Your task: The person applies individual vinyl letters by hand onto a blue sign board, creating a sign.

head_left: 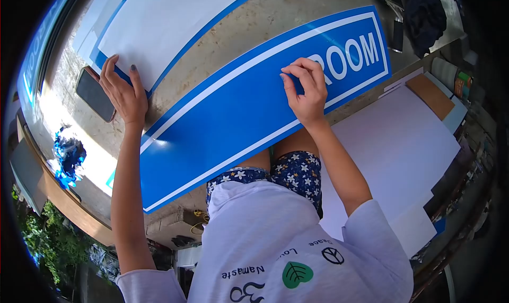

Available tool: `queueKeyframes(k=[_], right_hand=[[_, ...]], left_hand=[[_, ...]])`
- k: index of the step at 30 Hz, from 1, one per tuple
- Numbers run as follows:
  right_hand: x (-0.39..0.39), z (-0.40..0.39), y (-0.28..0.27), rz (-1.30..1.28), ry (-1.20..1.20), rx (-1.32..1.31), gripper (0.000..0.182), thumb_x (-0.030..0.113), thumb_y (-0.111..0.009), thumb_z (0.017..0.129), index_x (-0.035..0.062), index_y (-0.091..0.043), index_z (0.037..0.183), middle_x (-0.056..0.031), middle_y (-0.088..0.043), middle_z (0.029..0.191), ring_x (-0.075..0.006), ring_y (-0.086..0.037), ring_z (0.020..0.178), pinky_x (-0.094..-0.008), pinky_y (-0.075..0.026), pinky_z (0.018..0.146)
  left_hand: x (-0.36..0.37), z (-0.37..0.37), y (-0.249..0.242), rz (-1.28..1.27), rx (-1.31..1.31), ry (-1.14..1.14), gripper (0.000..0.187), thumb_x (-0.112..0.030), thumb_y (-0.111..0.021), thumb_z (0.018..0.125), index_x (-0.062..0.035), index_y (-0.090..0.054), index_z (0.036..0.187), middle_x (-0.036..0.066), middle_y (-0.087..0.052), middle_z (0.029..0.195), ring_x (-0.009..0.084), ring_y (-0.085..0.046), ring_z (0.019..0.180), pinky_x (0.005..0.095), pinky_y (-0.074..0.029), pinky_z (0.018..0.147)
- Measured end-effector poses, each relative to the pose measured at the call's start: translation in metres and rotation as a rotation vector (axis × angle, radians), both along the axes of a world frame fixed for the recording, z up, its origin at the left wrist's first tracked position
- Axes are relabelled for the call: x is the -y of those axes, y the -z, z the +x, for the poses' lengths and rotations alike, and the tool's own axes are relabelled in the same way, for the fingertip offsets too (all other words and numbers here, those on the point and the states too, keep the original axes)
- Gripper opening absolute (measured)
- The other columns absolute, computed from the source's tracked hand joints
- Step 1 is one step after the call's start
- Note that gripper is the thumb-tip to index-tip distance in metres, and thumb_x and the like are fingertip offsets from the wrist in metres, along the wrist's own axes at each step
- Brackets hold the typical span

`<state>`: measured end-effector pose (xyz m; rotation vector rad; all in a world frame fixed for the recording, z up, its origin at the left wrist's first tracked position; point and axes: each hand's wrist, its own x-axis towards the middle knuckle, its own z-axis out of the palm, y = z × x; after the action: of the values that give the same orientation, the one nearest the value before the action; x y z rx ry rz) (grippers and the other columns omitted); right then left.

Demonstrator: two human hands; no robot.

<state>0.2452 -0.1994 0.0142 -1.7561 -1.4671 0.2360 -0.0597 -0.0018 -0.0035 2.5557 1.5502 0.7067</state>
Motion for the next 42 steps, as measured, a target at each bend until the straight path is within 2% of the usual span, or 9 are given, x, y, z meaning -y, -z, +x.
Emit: queueKeyframes(k=[6,16,24,33,42], right_hand=[[0.009,0.0,0.006,0.015,-0.004,0.038,0.019,-0.005,-0.074,0.073,0.0029,-0.069,0.09,-0.0083,-0.057,0.095,-0.0203,-0.06,0.078,-0.0281,-0.052,0.063],[0.011,0.0,0.004,-0.021,-0.027,0.097,0.029,-0.011,-0.073,0.066,0.0029,-0.073,0.092,-0.0083,-0.059,0.092,-0.0204,-0.061,0.079,-0.027,-0.052,0.063],[0.011,0.001,0.005,-0.014,-0.056,0.143,0.025,-0.007,-0.075,0.068,0.001,-0.073,0.092,-0.0075,-0.059,0.092,-0.0202,-0.061,0.081,-0.0272,-0.052,0.064],[0.007,0.002,0.003,-0.037,-0.059,0.12,0.028,-0.008,-0.075,0.068,-0.0004,-0.071,0.095,-0.0085,-0.059,0.095,-0.0206,-0.06,0.081,-0.0274,-0.051,0.063],[0.003,0.001,0.009,-0.039,-0.032,0.044,0.03,-0.01,-0.074,0.068,-0.0006,-0.071,0.096,-0.0091,-0.059,0.097,-0.02,-0.058,0.078,-0.0264,-0.051,0.062]], left_hand=[[-0.001,0.0,-0.001,0.008,-0.034,0.024,0.041,-0.029,-0.052,0.095,-0.0049,-0.044,0.127,0.012,-0.049,0.128,0.0307,-0.044,0.119,0.0444,-0.029,0.106],[0.0,0.003,-0.003,-0.031,-0.023,0.016,0.039,-0.028,-0.051,0.095,-0.0051,-0.044,0.126,0.012,-0.05,0.13,0.0294,-0.041,0.122,0.0434,-0.027,0.107],[-0.001,0.002,-0.004,-0.015,-0.055,0.061,0.037,-0.028,-0.049,0.096,-0.0053,-0.044,0.124,0.011,-0.049,0.13,0.0302,-0.04,0.123,0.0471,-0.022,0.111],[0.0,-0.001,-0.004,-0.061,-0.093,0.058,0.038,-0.027,-0.048,0.096,-0.0053,-0.042,0.126,0.011,-0.047,0.131,0.0302,-0.036,0.125,0.0471,-0.021,0.111],[-0.001,0.0,-0.004,-0.035,-0.073,0.065,0.037,-0.028,-0.049,0.095,-0.005,-0.043,0.124,0.011,-0.049,0.13,0.0302,-0.038,0.124,0.0472,-0.021,0.111]])
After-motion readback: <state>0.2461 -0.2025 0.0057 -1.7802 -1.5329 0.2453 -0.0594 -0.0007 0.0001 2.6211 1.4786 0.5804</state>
